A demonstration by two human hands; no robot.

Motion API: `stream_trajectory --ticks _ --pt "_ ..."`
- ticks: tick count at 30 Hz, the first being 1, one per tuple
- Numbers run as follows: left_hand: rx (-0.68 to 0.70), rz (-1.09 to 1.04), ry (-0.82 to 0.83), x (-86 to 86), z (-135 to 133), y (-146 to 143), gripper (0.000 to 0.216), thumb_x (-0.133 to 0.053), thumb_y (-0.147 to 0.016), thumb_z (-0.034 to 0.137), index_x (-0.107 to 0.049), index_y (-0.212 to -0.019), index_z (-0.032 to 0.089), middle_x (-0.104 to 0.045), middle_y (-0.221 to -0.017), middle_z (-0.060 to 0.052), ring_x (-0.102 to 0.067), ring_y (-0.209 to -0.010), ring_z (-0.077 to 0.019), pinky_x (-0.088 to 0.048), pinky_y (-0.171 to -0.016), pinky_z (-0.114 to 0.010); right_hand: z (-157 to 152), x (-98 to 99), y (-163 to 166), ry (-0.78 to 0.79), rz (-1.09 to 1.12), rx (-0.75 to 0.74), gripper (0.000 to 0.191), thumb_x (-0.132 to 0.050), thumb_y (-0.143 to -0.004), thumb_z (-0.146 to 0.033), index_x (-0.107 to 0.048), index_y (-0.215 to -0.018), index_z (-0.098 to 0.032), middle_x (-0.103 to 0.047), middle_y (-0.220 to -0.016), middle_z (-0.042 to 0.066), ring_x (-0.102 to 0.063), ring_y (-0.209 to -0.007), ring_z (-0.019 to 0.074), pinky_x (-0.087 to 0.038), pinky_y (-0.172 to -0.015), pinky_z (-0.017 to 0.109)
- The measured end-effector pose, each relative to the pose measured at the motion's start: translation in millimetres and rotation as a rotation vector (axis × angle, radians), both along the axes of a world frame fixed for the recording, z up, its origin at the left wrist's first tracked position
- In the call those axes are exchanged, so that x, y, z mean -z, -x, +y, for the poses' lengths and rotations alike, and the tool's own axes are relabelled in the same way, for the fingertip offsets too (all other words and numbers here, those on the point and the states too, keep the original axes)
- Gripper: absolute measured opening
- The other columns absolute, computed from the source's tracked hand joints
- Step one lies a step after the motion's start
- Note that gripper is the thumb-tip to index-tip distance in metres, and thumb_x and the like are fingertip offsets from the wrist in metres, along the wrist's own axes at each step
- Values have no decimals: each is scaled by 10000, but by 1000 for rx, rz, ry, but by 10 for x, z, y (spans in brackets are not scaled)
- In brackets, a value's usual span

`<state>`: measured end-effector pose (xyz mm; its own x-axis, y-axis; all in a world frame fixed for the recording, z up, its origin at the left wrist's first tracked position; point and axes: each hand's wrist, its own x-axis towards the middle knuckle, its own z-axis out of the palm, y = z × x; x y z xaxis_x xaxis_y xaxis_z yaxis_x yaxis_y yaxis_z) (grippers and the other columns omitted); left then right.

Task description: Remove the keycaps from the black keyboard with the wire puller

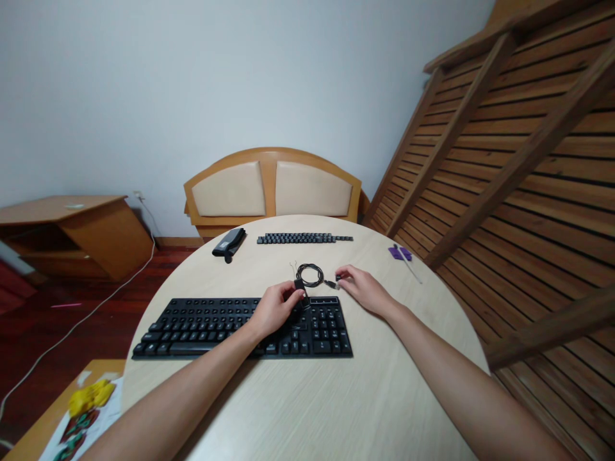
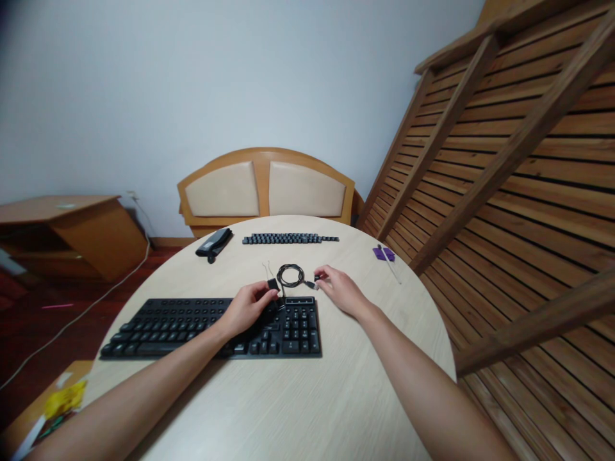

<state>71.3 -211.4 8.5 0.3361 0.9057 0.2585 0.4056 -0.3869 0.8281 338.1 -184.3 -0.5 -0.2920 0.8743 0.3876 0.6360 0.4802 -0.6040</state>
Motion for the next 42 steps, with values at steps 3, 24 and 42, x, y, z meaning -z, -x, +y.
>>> stream_trajectory --ticks 3,24,42 --pt "6 15 -2 11 5 2 340 -518 -917 434 -647 -768 156 -593 -656 6 -503 -632 -159 -352 -585 -245 141 133 -150 -9 -2 94 264 -609 -850 -183 -633 -1113 -193 -703 -1046 64 -660 -928 194 -502 -873 357" --pt "11 32 -16 -21 -17 1 328 -502 -927 413 -639 -765 162 -628 -696 -9 -546 -676 -177 -387 -633 -260 258 182 -333 3 -118 197 212 -626 -807 -191 -710 -1002 -181 -729 -1000 67 -672 -896 203 -515 -849 322" --pt "-10 48 54 -10 -23 -3 340 -493 -940 422 -633 -775 159 -653 -726 -20 -569 -703 -176 -380 -634 -263 1268 -5 -355 85 -400 559 227 -617 -841 -231 -732 -1036 -247 -738 -1009 66 -653 -953 228 -463 -813 300"
